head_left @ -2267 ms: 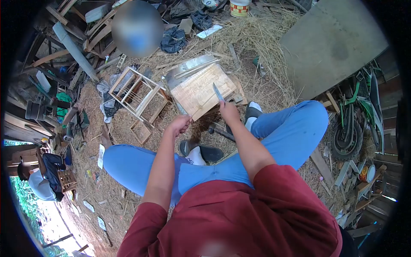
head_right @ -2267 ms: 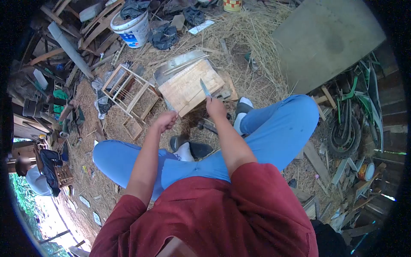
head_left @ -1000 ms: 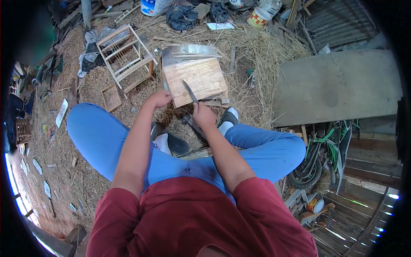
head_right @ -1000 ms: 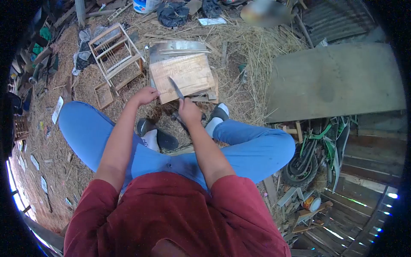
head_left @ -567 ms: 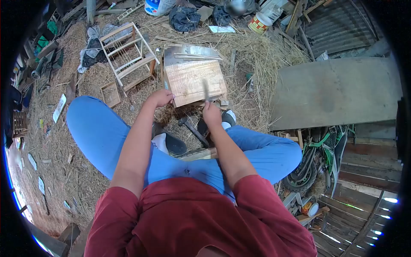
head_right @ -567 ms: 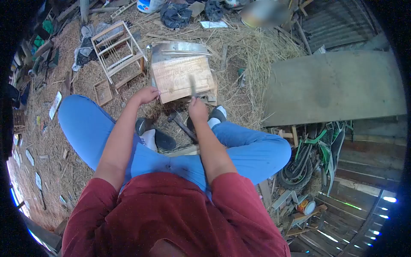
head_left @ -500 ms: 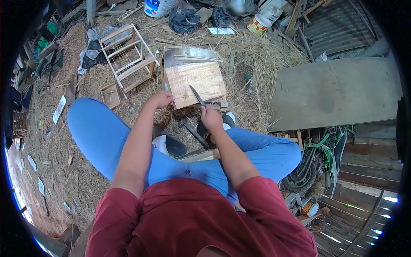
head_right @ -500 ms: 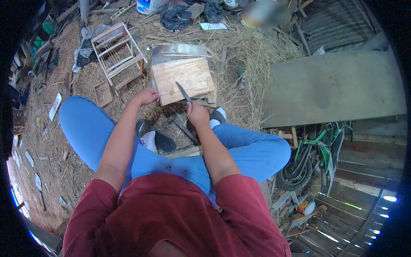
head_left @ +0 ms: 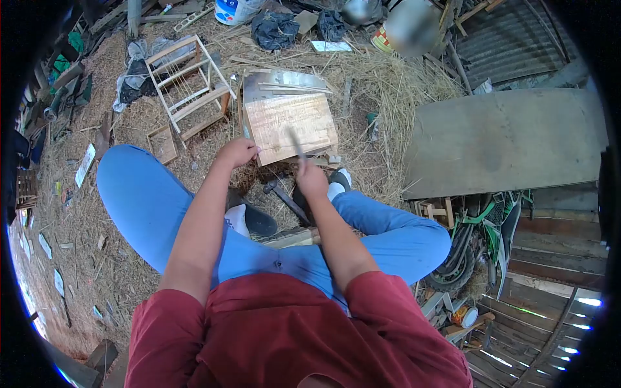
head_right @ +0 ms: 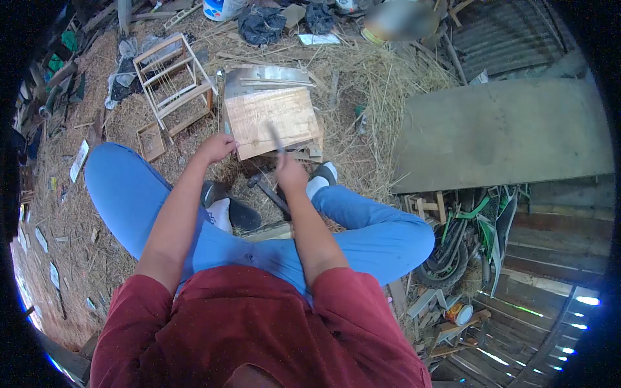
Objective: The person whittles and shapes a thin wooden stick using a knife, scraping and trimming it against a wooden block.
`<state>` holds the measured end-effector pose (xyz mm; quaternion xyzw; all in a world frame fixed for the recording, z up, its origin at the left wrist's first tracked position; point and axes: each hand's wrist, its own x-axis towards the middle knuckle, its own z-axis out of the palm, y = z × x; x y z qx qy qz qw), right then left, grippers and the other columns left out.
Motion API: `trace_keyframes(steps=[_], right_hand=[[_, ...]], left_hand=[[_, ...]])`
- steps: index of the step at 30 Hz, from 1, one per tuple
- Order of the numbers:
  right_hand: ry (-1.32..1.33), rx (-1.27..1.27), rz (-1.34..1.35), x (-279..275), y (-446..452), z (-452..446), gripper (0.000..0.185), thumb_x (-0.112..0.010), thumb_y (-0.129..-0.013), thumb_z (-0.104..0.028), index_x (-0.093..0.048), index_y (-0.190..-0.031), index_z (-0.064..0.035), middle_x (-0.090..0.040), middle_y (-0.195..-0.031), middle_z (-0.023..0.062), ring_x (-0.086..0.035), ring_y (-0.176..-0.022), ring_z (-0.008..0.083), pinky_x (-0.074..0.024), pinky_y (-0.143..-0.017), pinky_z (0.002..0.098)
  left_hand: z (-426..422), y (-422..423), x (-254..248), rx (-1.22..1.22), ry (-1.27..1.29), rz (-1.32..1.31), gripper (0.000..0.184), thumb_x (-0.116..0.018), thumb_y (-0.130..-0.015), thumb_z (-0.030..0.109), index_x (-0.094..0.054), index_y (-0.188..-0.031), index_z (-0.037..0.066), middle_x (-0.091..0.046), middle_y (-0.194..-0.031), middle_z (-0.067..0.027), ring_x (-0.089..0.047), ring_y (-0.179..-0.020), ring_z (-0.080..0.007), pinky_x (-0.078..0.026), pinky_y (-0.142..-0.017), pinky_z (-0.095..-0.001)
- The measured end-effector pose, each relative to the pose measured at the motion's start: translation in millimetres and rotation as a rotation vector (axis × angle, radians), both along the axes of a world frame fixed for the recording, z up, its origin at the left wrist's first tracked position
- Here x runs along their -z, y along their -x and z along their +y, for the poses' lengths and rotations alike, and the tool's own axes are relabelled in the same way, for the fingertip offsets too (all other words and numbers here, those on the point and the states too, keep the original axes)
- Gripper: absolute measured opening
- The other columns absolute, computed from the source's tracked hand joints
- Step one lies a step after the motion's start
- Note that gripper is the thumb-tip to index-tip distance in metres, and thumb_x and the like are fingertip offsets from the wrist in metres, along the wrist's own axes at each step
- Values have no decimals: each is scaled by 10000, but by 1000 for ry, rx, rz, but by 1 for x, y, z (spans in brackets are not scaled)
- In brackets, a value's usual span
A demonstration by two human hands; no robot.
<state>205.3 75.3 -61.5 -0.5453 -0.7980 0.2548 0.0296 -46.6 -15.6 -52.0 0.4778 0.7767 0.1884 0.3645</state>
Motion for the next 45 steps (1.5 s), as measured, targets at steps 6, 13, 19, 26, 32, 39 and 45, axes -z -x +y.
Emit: trace_keyframes(steps=[6,13,19,26,32,39,45], right_hand=[[-66,6,14,2,-7,11,495,-400,-1022,-443,-656,-1013,-20,-680,-887,298,-657,-867,490,-518,-795,574],[-51,17,22,9,1,12,492,-416,-1018,-448,-660,-987,-22,-685,-908,280,-660,-868,481,-517,-797,566],[-69,-42,-28,-2,-8,11,518,-394,-1017,-465,-678,-955,-36,-695,-916,258,-672,-868,461,-525,-790,565],[-33,-87,-28,-14,2,6,499,-411,-1020,-439,-671,-966,-16,-682,-921,278,-655,-897,484,-512,-824,566],[-37,-85,-26,-11,5,2,502,-411,-1020,-431,-682,-917,-20,-683,-938,273,-653,-883,473,-506,-816,564],[-65,-58,4,-7,-10,11,490,-427,-1016,-426,-686,-930,-18,-681,-914,280,-660,-880,471,-507,-813,563],[-59,-67,-2,-11,1,7,511,-407,-1022,-430,-685,-954,-7,-681,-920,283,-660,-882,471,-508,-820,558]], left_hand=[[-2,-7,-10,-51,59,50,308,-609,-917,397,-745,-833,133,-717,-873,-104,-683,-828,-299,-528,-747,-440],[-5,-15,-15,-69,39,135,301,-599,-920,419,-754,-870,166,-724,-924,-104,-684,-885,-320,-537,-775,-459],[-6,-16,-14,-82,39,176,284,-597,-920,434,-749,-920,193,-724,-969,-100,-683,-923,-328,-539,-780,-475],[-9,-22,-18,-81,20,234,283,-600,-918,444,-746,-929,202,-724,-962,-97,-685,-929,-323,-539,-774,-473],[-9,-23,-19,-84,19,233,292,-603,-916,436,-743,-970,185,-721,-980,-118,-679,-940,-347,-537,-790,-485],[-8,-21,-19,-81,32,218,291,-597,-912,440,-750,-983,203,-724,-1005,-106,-683,-941,-329,-542,-791,-478],[-8,-19,-17,-65,10,200,290,-604,-909,434,-763,-949,195,-728,-982,-104,-687,-927,-324,-541,-785,-470]])
